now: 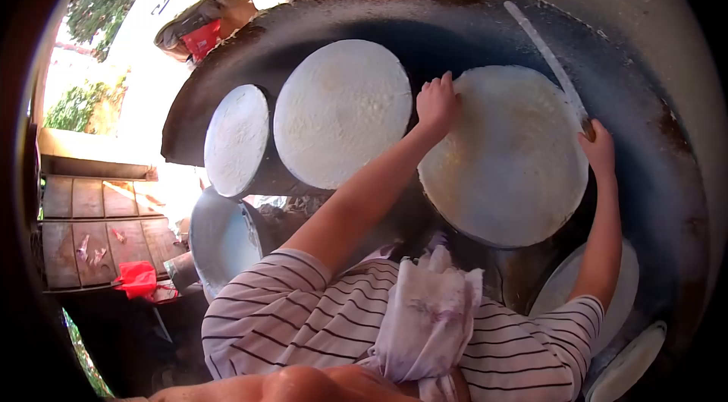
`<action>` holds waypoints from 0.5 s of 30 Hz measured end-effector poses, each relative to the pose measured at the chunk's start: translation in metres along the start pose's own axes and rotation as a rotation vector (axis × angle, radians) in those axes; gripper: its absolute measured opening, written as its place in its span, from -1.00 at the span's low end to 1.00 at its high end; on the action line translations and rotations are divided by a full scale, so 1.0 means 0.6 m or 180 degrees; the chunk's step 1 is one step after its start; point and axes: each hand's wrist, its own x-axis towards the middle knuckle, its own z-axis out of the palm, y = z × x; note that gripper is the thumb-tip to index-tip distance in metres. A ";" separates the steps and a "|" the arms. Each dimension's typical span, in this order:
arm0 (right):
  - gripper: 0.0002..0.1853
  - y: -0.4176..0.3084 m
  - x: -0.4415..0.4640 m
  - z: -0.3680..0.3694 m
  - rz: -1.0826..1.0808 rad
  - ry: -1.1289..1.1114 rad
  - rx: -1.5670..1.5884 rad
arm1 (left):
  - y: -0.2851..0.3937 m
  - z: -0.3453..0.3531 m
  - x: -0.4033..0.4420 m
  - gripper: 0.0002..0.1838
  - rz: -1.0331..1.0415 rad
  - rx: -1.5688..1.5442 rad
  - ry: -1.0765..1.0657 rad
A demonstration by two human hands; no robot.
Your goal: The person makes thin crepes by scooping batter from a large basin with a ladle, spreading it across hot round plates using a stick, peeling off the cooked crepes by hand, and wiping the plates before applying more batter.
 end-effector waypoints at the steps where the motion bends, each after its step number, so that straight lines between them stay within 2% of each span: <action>1: -0.69 -0.013 -0.006 0.000 0.0002 0.0141 0.0158 | -0.004 -0.003 0.004 -0.77 -0.0164 -0.0142 -0.0198; 3: -0.69 -0.033 -0.020 -0.003 0.0056 0.0477 0.0417 | 0.004 -0.024 -0.007 -0.84 -0.0345 -0.0645 -0.0068; 4: -0.71 -0.033 -0.023 -0.008 0.0178 0.0404 0.0103 | 0.020 -0.038 -0.010 -0.84 -0.0409 -0.0933 -0.0003; 7: -0.70 -0.065 -0.043 -0.010 0.0455 0.0771 0.0125 | 0.056 -0.079 -0.047 -0.85 -0.0182 -0.1093 0.0237; 9: -0.73 -0.039 -0.047 0.007 0.0227 0.1111 0.0517 | 0.045 -0.073 -0.062 -0.89 0.0206 -0.0776 0.0599; 10: -0.72 -0.053 -0.056 -0.002 0.0502 0.0964 0.0519 | 0.046 -0.078 -0.066 -0.91 0.0331 -0.0890 0.0808; 11: -0.71 -0.062 -0.066 -0.010 0.0271 0.1142 0.0539 | 0.045 -0.093 -0.071 -0.92 0.0432 -0.0948 0.0745; 12: -0.70 -0.065 -0.071 -0.017 0.0386 0.1230 0.0375 | 0.047 -0.102 -0.075 -0.93 0.0546 -0.1056 0.0906; 15: -0.71 -0.081 -0.102 -0.049 0.0557 0.1389 0.0876 | 0.062 -0.147 -0.104 -0.91 0.0435 -0.1422 0.0836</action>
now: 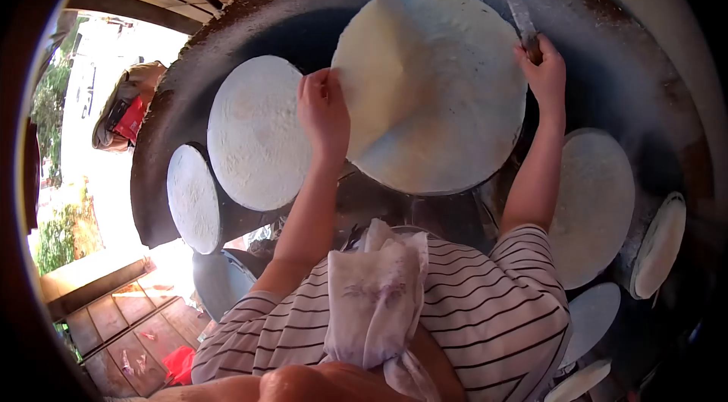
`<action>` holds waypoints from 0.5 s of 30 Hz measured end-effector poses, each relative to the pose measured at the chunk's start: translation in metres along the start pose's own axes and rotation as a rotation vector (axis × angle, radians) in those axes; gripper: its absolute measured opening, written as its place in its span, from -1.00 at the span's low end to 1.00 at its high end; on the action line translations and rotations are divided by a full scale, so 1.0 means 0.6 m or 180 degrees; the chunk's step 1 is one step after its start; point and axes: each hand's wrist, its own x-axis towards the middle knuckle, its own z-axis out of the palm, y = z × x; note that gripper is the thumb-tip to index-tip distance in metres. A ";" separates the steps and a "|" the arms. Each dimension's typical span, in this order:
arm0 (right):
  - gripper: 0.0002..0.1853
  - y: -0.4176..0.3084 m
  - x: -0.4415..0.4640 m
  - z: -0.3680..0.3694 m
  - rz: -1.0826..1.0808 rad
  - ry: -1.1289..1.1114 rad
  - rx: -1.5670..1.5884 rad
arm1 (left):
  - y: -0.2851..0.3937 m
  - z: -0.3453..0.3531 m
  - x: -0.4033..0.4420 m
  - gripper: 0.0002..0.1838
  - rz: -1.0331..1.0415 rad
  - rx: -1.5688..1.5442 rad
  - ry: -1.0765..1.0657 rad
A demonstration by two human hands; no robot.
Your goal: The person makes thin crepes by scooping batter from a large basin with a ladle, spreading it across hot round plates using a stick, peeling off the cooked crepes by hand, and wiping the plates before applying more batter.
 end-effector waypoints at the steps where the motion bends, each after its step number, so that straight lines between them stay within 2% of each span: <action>1: -0.74 0.008 -0.007 -0.012 0.0088 -0.0024 0.0242 | 0.011 -0.012 -0.008 -0.92 0.0037 -0.0091 0.0009; 3: -0.84 0.033 -0.020 -0.025 0.0097 0.0135 0.1001 | 0.026 -0.042 -0.019 -0.93 0.0154 -0.0260 0.0115; 5: -0.85 0.001 -0.037 -0.061 0.0093 0.0241 0.1202 | 0.037 -0.072 -0.028 -0.92 0.0328 -0.0470 0.0283; 8: -0.86 -0.016 -0.026 -0.137 0.0259 0.0370 0.0257 | 0.057 -0.135 -0.026 -0.95 0.0361 -0.0937 0.0358; 10: -0.86 0.006 0.031 -0.164 -0.0265 -0.0214 0.0294 | 0.038 -0.193 -0.011 -0.95 0.0275 -0.1156 0.0361; 11: -0.87 -0.053 0.060 -0.108 -0.0448 -0.0387 0.0290 | 0.006 -0.224 0.000 -0.88 0.0304 -0.0820 0.0497; 14: -0.90 -0.266 0.041 0.071 -0.0815 -0.0910 0.0304 | -0.125 -0.342 0.038 -0.84 -0.1325 -0.1574 0.0361; 15: -0.90 -0.326 0.043 0.159 -0.0880 -0.1158 0.0381 | -0.180 -0.383 0.049 -0.82 -0.1426 -0.1217 0.0366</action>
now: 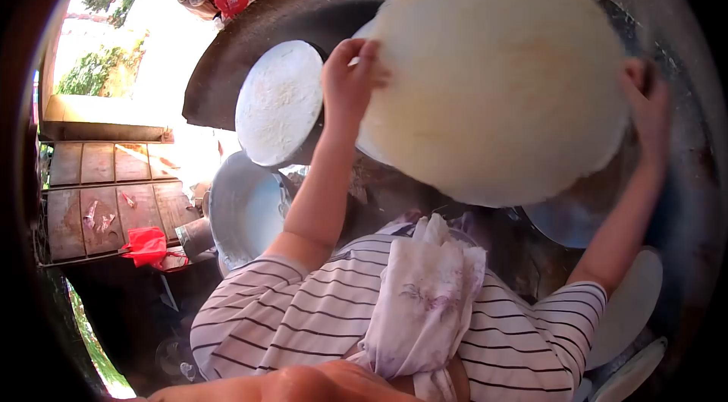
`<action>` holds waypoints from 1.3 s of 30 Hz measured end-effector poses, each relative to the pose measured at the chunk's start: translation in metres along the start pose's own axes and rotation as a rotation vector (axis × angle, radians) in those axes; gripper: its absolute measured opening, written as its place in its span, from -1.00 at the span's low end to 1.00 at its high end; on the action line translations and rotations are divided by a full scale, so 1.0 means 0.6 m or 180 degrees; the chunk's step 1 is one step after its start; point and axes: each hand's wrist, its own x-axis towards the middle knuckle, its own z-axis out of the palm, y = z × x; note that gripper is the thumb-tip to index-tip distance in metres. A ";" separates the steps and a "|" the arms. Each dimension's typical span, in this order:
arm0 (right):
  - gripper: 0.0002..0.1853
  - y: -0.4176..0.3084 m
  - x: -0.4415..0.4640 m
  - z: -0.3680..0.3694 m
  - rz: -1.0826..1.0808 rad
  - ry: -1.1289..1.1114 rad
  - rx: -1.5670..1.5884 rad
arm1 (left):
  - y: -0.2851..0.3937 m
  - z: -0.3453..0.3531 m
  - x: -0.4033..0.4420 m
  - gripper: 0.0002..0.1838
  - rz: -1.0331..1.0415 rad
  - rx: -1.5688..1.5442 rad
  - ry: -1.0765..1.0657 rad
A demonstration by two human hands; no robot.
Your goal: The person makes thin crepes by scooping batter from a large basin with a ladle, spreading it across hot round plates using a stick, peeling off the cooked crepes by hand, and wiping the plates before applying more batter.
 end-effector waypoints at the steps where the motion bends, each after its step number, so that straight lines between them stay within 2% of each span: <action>1: -0.87 -0.021 0.041 0.081 -0.0090 -0.0369 0.0394 | -0.034 -0.050 0.040 -0.80 -0.0073 0.0297 0.0096; 3: -0.82 -0.078 0.101 0.224 -0.0433 -0.0688 0.0216 | -0.125 -0.130 0.113 -0.74 -0.0467 0.0605 0.0213; 4: -0.79 -0.060 0.129 0.297 -0.0484 -0.0861 0.0178 | -0.194 -0.149 0.137 -0.76 -0.0128 0.1260 0.0352; 5: -0.76 -0.043 0.146 0.360 -0.0756 -0.0552 0.0038 | -0.250 -0.162 0.171 -0.76 0.0306 0.1895 0.0495; 6: -0.73 -0.030 0.162 0.396 -0.0613 -0.0844 -0.0251 | -0.289 -0.159 0.191 -0.77 0.0155 0.2106 0.0393; 7: -0.68 -0.007 0.173 0.428 -0.0926 -0.0780 -0.0436 | -0.310 -0.151 0.200 -0.78 -0.0034 0.2324 0.0352; 8: -0.66 0.040 0.194 0.474 -0.1274 -0.0685 0.0006 | -0.311 -0.142 0.203 -0.79 -0.0097 0.2382 0.0448; 9: -0.68 0.067 0.213 0.508 -0.1291 -0.0818 -0.0048 | -0.318 -0.133 0.196 -0.81 -0.0231 0.2443 0.0550; 10: -0.70 0.038 0.221 0.506 -0.0608 -0.1474 -0.0363 | -0.314 -0.124 0.188 -0.81 -0.0284 0.2366 0.0630; 13: -0.75 0.013 0.226 0.520 -0.0395 -0.1940 -0.0296 | -0.271 -0.115 0.167 -0.82 -0.0422 0.2349 0.0603; 14: -0.76 0.018 0.223 0.526 -0.0604 -0.1765 -0.0351 | -0.263 -0.113 0.167 -0.83 -0.0442 0.2384 0.0617; 17: -0.76 0.013 0.233 0.533 -0.1119 -0.1386 -0.0268 | -0.288 -0.108 0.176 -0.76 0.0275 0.2417 0.0925; 18: -0.75 0.013 0.232 0.528 -0.1252 -0.1282 -0.0219 | -0.288 -0.108 0.183 -0.69 0.0436 0.2770 0.0896; 21: -0.74 0.010 0.252 0.537 -0.0898 -0.1823 -0.0565 | -0.308 -0.099 0.204 -0.64 0.0097 0.2880 0.0544; 23: -0.75 0.001 0.258 0.532 -0.0857 -0.1919 -0.0529 | -0.303 -0.103 0.207 -0.64 0.0420 0.2855 0.0555; 26: -0.79 -0.001 0.257 0.523 -0.0979 -0.1848 -0.0227 | -0.299 -0.100 0.214 -0.63 0.0406 0.2886 0.0629; 27: -0.80 0.000 0.259 0.522 -0.0989 -0.1813 -0.0187 | -0.300 -0.098 0.224 -0.69 0.0333 0.2866 0.0698; 29: -0.81 0.012 0.258 0.528 -0.0999 -0.1670 -0.0167 | -0.297 -0.101 0.245 -0.77 -0.0374 0.2769 0.0374; 30: -0.82 0.006 0.256 0.531 -0.1030 -0.1620 -0.0138 | -0.293 -0.105 0.245 -0.78 -0.0336 0.2541 0.0361; 33: -0.77 -0.014 0.268 0.523 -0.0365 -0.2328 -0.0408 | -0.269 -0.110 0.242 -0.75 -0.0197 0.2023 0.0372; 34: -0.79 0.009 0.269 0.538 -0.1045 -0.1931 -0.0239 | -0.260 -0.107 0.239 -0.74 -0.0144 0.1939 0.0368; 35: -0.80 0.014 0.268 0.552 -0.1068 -0.1990 -0.0036 | -0.260 -0.105 0.224 -0.73 -0.0142 0.1859 0.0351; 37: -0.83 -0.005 0.273 0.581 -0.1125 -0.2051 0.0382 | -0.276 -0.116 0.204 -0.72 -0.0207 0.2468 0.0206; 38: -0.84 -0.001 0.286 0.600 -0.1282 -0.2053 -0.0046 | -0.276 -0.119 0.217 -0.71 -0.0150 0.2773 0.0161; 39: -0.84 -0.014 0.301 0.601 -0.1318 -0.2141 -0.0127 | -0.258 -0.118 0.221 -0.71 -0.0331 0.2509 0.0152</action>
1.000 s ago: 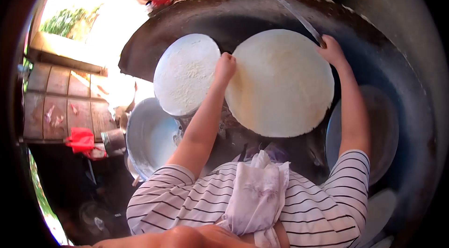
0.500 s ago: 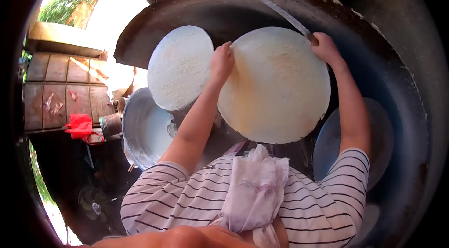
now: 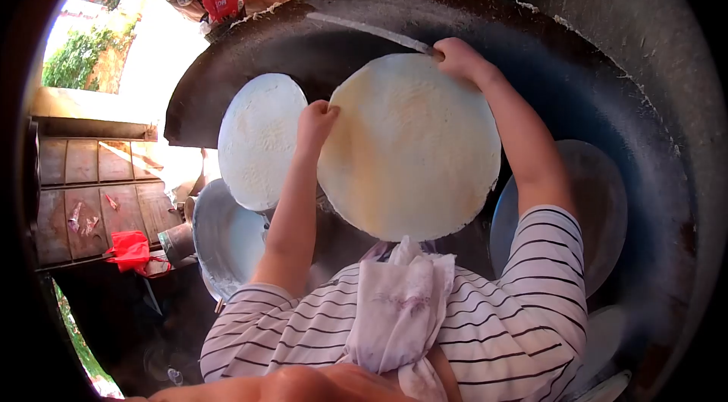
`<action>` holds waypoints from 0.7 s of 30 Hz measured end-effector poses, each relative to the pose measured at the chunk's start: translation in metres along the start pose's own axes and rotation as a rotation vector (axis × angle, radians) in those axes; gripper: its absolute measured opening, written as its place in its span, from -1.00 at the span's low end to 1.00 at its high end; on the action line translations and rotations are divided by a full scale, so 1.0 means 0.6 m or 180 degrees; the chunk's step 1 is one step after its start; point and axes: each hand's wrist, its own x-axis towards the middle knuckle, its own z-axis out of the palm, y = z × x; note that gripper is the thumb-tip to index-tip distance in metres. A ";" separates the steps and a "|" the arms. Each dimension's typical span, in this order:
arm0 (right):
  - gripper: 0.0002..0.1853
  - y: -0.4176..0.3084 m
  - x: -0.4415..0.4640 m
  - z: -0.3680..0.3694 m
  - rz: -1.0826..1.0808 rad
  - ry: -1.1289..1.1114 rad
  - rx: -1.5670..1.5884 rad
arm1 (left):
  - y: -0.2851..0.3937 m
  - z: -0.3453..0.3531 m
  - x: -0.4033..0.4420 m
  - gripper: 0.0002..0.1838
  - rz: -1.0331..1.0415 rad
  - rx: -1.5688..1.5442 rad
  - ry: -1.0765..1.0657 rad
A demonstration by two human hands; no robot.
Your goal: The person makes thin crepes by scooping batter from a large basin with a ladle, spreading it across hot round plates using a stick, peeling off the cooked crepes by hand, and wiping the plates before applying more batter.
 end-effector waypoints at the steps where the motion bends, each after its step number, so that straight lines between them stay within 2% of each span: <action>1: -0.84 -0.010 0.013 -0.008 -0.0002 -0.0122 -0.0047 | 0.017 -0.017 -0.012 -0.71 -0.0179 -0.0245 -0.0112; 2: -0.85 -0.016 0.017 -0.007 0.0005 -0.0286 -0.0091 | 0.028 -0.024 -0.025 -0.71 -0.0395 -0.0499 -0.0243; 3: -0.85 -0.006 0.028 0.007 -0.0300 0.0016 -0.0106 | 0.029 -0.022 -0.034 -0.71 -0.0299 -0.0759 -0.0093; 6: -0.85 -0.019 0.065 0.024 -0.0249 -0.0360 -0.0121 | 0.023 -0.025 -0.039 -0.74 -0.0582 -0.0202 -0.0307; 7: -0.84 -0.038 0.069 0.010 0.0149 -0.0522 0.0166 | 0.028 -0.031 -0.038 -0.74 -0.0437 -0.0283 -0.0179; 10: -0.82 -0.038 0.070 0.013 -0.0251 -0.0364 0.0052 | 0.057 -0.039 -0.081 -0.73 -0.0100 -0.0368 0.0114; 11: -0.82 -0.047 0.071 0.012 0.0015 -0.0619 0.0248 | 0.075 -0.042 -0.096 -0.73 0.0029 -0.0294 0.0216; 14: -0.82 -0.064 0.075 0.009 -0.0180 -0.0525 -0.0146 | 0.111 -0.053 -0.109 -0.77 0.0431 -0.0208 0.0494; 15: -0.82 -0.076 0.063 -0.009 -0.0114 -0.0447 -0.0242 | 0.123 -0.059 -0.125 -0.79 0.0527 -0.0278 0.0573; 18: -0.80 -0.055 -0.018 -0.059 -0.0510 0.0788 -0.0033 | 0.163 -0.086 -0.187 -0.89 0.0643 -0.0443 0.0411; 19: -0.80 -0.058 -0.065 -0.094 -0.0379 0.0918 -0.0145 | 0.179 -0.095 -0.206 -0.90 0.0697 -0.0426 0.0363; 20: -0.77 -0.094 -0.118 -0.131 0.0053 0.1035 0.0091 | 0.194 -0.107 -0.224 -0.90 0.0757 -0.0413 0.0322; 21: -0.68 -0.088 -0.165 -0.134 -0.0093 0.1423 -0.0021 | 0.210 -0.122 -0.244 -0.90 0.1020 -0.0368 0.0278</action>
